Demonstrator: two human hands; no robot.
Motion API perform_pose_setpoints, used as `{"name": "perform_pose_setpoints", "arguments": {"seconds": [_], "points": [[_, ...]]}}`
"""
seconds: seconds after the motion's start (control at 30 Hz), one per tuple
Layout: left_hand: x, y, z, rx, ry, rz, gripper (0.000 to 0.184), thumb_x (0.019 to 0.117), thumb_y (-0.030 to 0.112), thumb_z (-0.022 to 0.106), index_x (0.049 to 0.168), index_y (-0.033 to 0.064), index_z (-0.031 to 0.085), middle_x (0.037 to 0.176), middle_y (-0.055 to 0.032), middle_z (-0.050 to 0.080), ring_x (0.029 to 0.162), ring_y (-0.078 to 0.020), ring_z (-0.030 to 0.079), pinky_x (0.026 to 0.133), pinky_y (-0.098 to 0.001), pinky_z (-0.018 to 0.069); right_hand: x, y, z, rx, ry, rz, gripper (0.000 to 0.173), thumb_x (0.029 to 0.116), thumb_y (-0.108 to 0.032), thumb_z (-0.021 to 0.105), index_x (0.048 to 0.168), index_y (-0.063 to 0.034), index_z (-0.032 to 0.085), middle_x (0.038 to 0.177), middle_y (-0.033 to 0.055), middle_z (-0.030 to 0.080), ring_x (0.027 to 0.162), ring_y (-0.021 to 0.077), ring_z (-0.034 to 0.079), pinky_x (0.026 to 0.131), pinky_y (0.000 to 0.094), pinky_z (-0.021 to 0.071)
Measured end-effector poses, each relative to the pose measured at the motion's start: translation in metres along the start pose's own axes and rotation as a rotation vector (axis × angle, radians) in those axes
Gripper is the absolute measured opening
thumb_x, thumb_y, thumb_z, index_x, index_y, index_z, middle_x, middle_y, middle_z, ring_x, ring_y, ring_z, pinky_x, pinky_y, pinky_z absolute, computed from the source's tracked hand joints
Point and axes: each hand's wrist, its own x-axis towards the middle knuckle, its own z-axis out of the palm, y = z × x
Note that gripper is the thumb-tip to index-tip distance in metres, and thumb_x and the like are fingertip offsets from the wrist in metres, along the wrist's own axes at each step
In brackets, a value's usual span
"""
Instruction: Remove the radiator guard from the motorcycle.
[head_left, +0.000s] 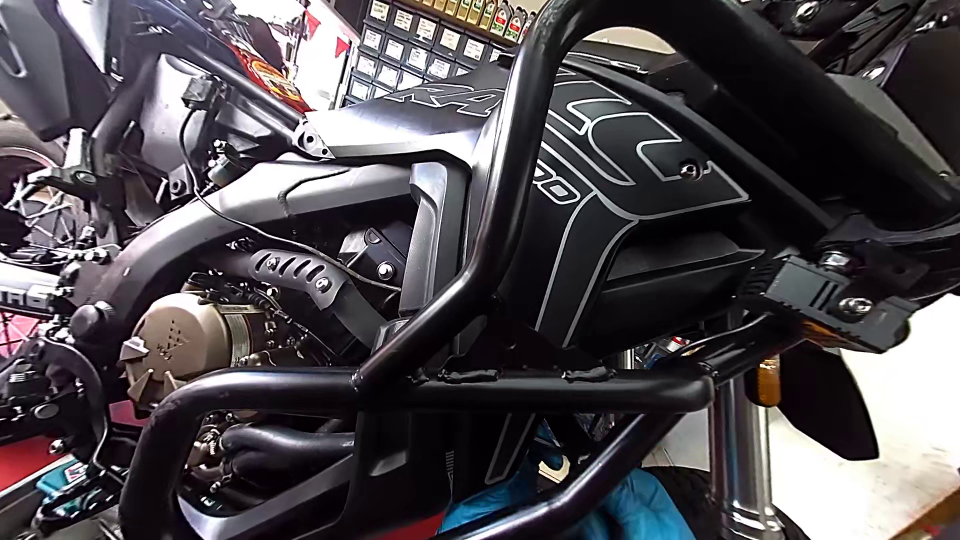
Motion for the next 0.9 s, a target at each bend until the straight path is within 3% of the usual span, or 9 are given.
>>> {"name": "perform_pose_setpoints", "arguments": {"seconds": [0.13, 0.2, 0.3, 0.4, 0.47, 0.57, 0.73, 0.83, 0.9], "points": [[0.001, 0.001, -0.001, 0.015, -0.054, -0.003, 0.022, 0.1041, 0.004, 0.05, 0.116, -0.0031, 0.067, 0.108, -0.012, 0.072, 0.102, -0.0185, 0.069, 0.097, -0.0359, 0.0535, -0.002, -0.007, 0.007, 0.307, 0.034, 0.185, 0.041, 0.1111, -0.024, 0.037, 0.091, -0.0131, 0.071, 0.065, -0.0025, 0.065, 0.055, 0.0045, 0.058, 0.055, 0.0231, 0.0507], [0.0, -0.002, 0.001, 0.001, -0.009, -0.008, 0.021, 0.1029, 0.004, 0.053, 0.114, -0.0037, 0.068, 0.105, -0.0128, 0.073, 0.099, -0.0186, 0.07, 0.095, -0.0353, 0.0553, -0.005, 0.0, 0.002, -0.263, 0.135, -0.104, 0.028, 0.1079, -0.033, 0.051, 0.101, -0.012, 0.068, 0.08, -0.007, 0.069, 0.072, -0.001, 0.065, 0.07, 0.0202, 0.0574], [0.0, 0.005, 0.008, -0.124, 0.012, -0.055, 0.02, 0.1005, 0.001, 0.055, 0.114, -0.007, 0.067, 0.106, -0.0169, 0.073, 0.099, -0.0223, 0.071, 0.096, -0.0361, 0.0545, -0.002, 0.016, -0.018, -0.982, 0.226, -0.508, 0.059, 0.0977, -0.069, 0.048, 0.112, -0.0151, 0.069, 0.099, 0.0041, 0.072, 0.098, 0.0127, 0.067, 0.09, 0.0344, 0.0537], [0.0, 0.007, 0.011, -0.124, 0.07, -0.077, 0.019, 0.0999, -0.001, 0.053, 0.112, -0.0072, 0.067, 0.102, -0.0176, 0.072, 0.095, -0.023, 0.071, 0.095, -0.0358, 0.0548, 0.003, 0.014, -0.021, -1.182, 0.278, -0.702, 0.051, 0.1052, -0.059, 0.039, 0.109, -0.0188, 0.07, 0.095, 0.0048, 0.074, 0.092, 0.0181, 0.069, 0.085, 0.0372, 0.0524], [-0.001, -0.001, -0.002, -0.068, -0.012, -0.003, 0.022, 0.1031, 0.002, 0.05, 0.117, -0.0076, 0.065, 0.108, -0.0181, 0.071, 0.1, -0.0237, 0.07, 0.097, -0.0388, 0.0542, 0.007, 0.009, -0.015, -1.055, 0.286, -0.642, 0.044, 0.1088, -0.047, 0.038, 0.093, -0.0171, 0.066, 0.085, 0.0004, 0.069, 0.086, 0.0106, 0.066, 0.081, 0.0295, 0.0524], [-0.002, -0.001, -0.007, -0.055, -0.062, 0.002, 0.023, 0.1041, 0.006, 0.051, 0.119, -0.0046, 0.066, 0.111, -0.0148, 0.071, 0.102, -0.0207, 0.069, 0.098, -0.0375, 0.053, 0.01, -0.01, 0.006, -0.281, 0.243, -0.15, 0.034, 0.1103, -0.019, 0.042, 0.088, -0.0108, 0.066, 0.071, -0.0061, 0.068, 0.066, -0.0003, 0.065, 0.065, 0.0174, 0.0568], [-0.001, -0.004, -0.021, -0.044, -0.156, -0.027, 0.029, 0.1064, 0.013, 0.048, 0.124, -0.005, 0.063, 0.114, -0.0167, 0.07, 0.105, -0.0222, 0.068, 0.1, -0.0393, 0.0515, 0.016, -0.005, 0.003, 0.526, 0.084, 0.298, 0.045, 0.1105, -0.028, 0.031, 0.091, -0.0137, 0.069, 0.062, -0.0004, 0.063, 0.051, 0.0064, 0.057, 0.051, 0.0231, 0.0497], [-0.001, -0.002, -0.007, -0.158, -0.063, -0.033, 0.022, 0.1004, 0.005, 0.056, 0.116, -0.0066, 0.065, 0.109, -0.0188, 0.071, 0.103, -0.0251, 0.07, 0.099, -0.04, 0.0526, 0.008, 0.002, 0.003, -0.203, 0.261, -0.062, 0.024, 0.1044, -0.03, 0.057, 0.111, -0.0093, 0.067, 0.09, -0.0055, 0.072, 0.08, -0.0014, 0.066, 0.075, 0.0182, 0.0571], [-0.002, -0.002, -0.01, -0.155, -0.106, -0.034, 0.026, 0.1031, 0.007, 0.053, 0.122, -0.006, 0.064, 0.115, -0.0176, 0.07, 0.107, -0.0232, 0.068, 0.103, -0.0383, 0.0499, 0.011, 0.016, -0.01, -0.758, 0.308, -0.395, 0.054, 0.0983, -0.061, 0.057, 0.116, -0.0131, 0.072, 0.108, -0.0016, 0.074, 0.103, 0.0046, 0.067, 0.092, 0.0285, 0.0564]]}}
